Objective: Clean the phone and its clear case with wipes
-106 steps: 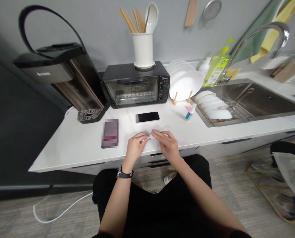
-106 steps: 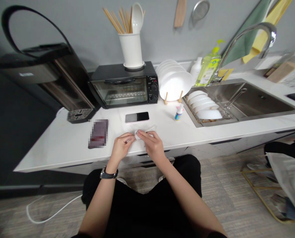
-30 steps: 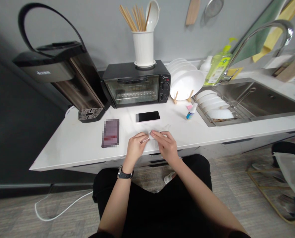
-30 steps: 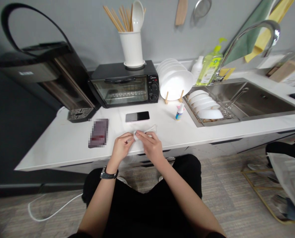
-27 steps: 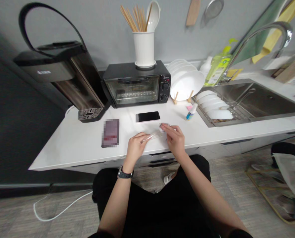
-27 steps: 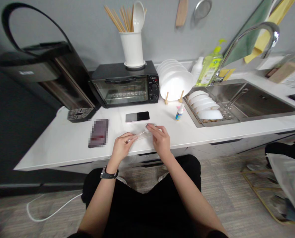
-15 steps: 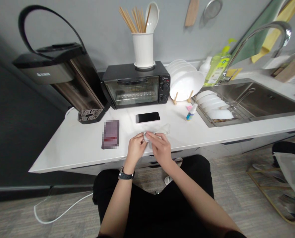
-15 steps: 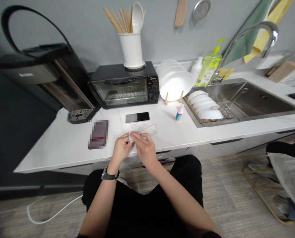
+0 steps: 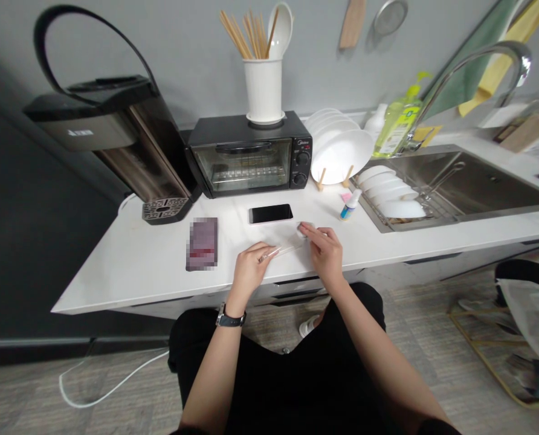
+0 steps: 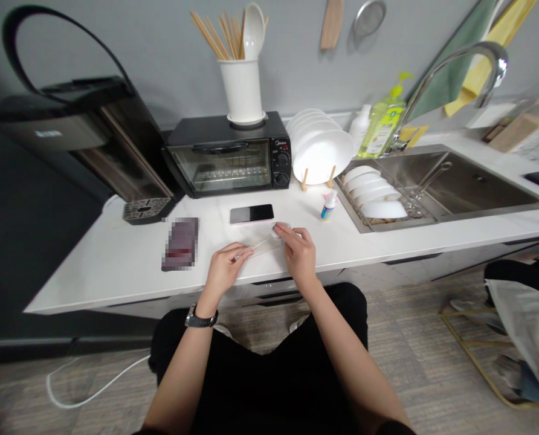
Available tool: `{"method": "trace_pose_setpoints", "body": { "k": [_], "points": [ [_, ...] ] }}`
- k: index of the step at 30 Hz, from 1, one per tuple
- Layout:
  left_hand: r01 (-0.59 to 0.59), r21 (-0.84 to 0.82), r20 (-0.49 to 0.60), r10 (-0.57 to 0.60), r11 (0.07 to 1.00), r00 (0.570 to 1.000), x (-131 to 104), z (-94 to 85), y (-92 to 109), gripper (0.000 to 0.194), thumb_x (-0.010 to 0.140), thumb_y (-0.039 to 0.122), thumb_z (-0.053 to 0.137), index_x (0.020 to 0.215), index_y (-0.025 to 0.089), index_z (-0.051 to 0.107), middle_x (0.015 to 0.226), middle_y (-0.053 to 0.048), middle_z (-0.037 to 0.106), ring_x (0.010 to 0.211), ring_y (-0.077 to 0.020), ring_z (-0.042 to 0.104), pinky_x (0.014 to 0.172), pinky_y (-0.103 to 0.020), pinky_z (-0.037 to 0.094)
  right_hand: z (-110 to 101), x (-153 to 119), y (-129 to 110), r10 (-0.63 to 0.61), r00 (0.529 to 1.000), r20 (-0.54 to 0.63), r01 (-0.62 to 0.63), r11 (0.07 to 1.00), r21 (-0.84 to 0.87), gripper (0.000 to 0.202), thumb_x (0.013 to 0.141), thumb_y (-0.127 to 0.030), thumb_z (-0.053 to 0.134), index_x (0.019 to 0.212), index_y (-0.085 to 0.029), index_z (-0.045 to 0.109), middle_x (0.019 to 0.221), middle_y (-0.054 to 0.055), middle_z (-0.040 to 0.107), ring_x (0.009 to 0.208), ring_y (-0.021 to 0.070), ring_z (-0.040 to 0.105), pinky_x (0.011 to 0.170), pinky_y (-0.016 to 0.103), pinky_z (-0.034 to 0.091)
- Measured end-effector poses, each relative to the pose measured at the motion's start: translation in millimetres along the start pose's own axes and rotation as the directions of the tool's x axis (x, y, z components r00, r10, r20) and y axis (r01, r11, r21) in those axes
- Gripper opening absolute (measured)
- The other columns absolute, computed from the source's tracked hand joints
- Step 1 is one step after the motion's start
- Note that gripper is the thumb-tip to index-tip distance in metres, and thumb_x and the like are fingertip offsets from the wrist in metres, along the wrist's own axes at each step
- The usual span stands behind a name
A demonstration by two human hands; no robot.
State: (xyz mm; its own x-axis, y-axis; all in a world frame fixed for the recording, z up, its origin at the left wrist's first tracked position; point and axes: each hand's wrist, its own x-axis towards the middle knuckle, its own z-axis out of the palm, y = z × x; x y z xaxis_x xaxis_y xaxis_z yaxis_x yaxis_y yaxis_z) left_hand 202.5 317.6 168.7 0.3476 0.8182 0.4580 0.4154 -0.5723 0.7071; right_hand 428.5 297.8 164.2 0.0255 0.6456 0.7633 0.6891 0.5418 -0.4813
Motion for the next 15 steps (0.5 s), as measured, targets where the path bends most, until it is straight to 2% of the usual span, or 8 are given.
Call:
{"method": "trace_pose_setpoints", "body": {
  "k": [3,6,11,15],
  "points": [
    [0.01,0.02,0.0,-0.01,1.0,1.0,0.1,0.5,0.9,0.024,0.104,0.035,0.062,0.095,0.022,0.08,0.087,-0.002,0.073,0.076,-0.0148,0.066,0.07,-0.026,0.047,2.2,3.4,2.4,0.018,0.999,-0.032,-0.019,0.999,-0.035,0.052,0.101,-0.004,0.049,0.138,-0.031,0.072,0.136,0.004,0.076,0.109,0.025,0.069,0.091,0.047,0.062],
    [0.016,0.022,0.008,-0.016,1.0,1.0,0.1,0.7,0.5,0.023,0.104,0.033,0.062,0.094,0.021,0.079,0.086,-0.002,0.071,0.076,-0.015,0.066,0.07,-0.026,0.046,17.4,-1.8,-17.9,-0.013,0.999,-0.039,0.013,1.0,0.002,0.055,0.101,-0.001,0.047,0.142,-0.03,0.069,0.137,0.005,0.075,0.112,0.0249,0.069,0.091,0.047,0.062],
    [0.035,0.061,-0.049,-0.032,0.998,0.998,-0.5,0.5,-4.4,0.029,0.095,0.013,0.059,0.067,0.018,0.063,0.072,-0.001,0.063,0.067,-0.0147,0.059,0.065,-0.026,0.042,44.0,-16.7,-63.3,-0.096,0.995,0.027,0.091,0.986,0.14,0.06,0.101,0.0,0.049,0.151,-0.031,0.061,0.14,0.005,0.074,0.115,0.0236,0.068,0.093,0.044,0.062],
    [0.016,0.057,-0.043,-0.014,0.998,0.999,-0.9,-1.1,-4.7,0.027,0.093,0.009,0.055,0.067,0.018,0.062,0.072,-0.001,0.063,0.067,-0.0144,0.059,0.064,-0.025,0.042,43.7,-25.0,-69.1,-0.105,0.99,0.096,0.089,0.983,0.159,0.061,0.101,-0.001,0.051,0.152,-0.034,0.059,0.142,0.002,0.072,0.115,0.0228,0.067,0.095,0.043,0.063]
  ]
}}
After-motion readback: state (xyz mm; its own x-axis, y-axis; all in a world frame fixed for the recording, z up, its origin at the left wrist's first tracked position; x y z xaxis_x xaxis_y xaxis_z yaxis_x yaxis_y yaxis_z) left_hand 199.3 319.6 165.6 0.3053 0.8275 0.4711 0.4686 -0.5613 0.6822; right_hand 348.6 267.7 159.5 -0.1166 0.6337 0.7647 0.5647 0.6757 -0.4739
